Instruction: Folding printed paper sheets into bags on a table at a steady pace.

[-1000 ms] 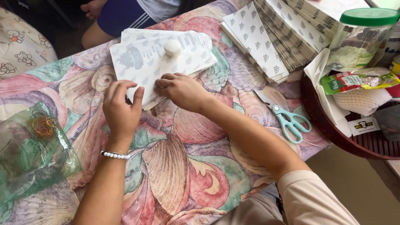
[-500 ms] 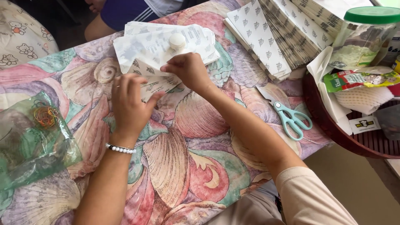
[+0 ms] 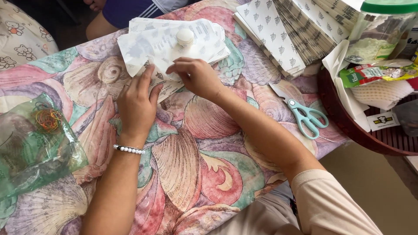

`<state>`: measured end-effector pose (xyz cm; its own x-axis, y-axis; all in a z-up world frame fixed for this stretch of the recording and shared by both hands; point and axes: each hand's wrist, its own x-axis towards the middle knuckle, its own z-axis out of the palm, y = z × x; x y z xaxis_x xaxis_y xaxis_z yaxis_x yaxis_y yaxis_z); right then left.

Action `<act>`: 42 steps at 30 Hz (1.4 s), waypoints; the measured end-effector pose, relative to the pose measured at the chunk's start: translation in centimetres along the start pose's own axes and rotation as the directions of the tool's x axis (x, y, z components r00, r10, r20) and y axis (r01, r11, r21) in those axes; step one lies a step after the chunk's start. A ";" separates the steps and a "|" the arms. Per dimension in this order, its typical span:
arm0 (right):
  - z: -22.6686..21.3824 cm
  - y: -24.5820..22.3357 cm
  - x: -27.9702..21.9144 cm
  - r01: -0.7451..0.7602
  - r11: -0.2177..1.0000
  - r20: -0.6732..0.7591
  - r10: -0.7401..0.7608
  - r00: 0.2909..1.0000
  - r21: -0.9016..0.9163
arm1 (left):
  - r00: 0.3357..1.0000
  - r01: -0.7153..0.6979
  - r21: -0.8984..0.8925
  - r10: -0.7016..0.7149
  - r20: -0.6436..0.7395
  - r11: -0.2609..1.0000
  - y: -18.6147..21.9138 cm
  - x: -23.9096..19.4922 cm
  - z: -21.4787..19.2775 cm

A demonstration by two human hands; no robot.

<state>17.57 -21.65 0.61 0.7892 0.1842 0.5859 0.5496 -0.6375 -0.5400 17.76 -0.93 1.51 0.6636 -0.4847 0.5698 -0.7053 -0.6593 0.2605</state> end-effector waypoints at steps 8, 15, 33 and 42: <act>1.5 1.7 -0.5 0.113 0.985 0.139 -0.094 0.986 -0.128 | 0.995 0.073 -0.041 -0.076 -0.069 0.996 -1.8 -0.7 1.9; 1.5 1.3 0.7 -0.108 0.994 -0.077 0.107 0.991 -0.010 | 0.983 0.057 -0.097 -0.073 -0.170 0.994 0.0 -0.3 0.1; 2.0 2.5 0.1 -0.226 0.944 -0.139 0.264 0.954 0.242 | 0.985 -0.002 -0.149 -0.023 -0.171 0.989 -1.2 -0.1 1.0; 1.6 1.6 0.3 -0.089 0.978 -0.118 0.112 0.987 0.189 | 0.958 0.046 -0.392 -0.152 -0.243 0.919 -2.2 -0.1 1.3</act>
<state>19.09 -21.46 -1.06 0.8081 0.0220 0.5887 0.5194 -0.4982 -0.6943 19.58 -0.12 -0.12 0.6824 -0.2247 0.6956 -0.7150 -0.4030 0.5712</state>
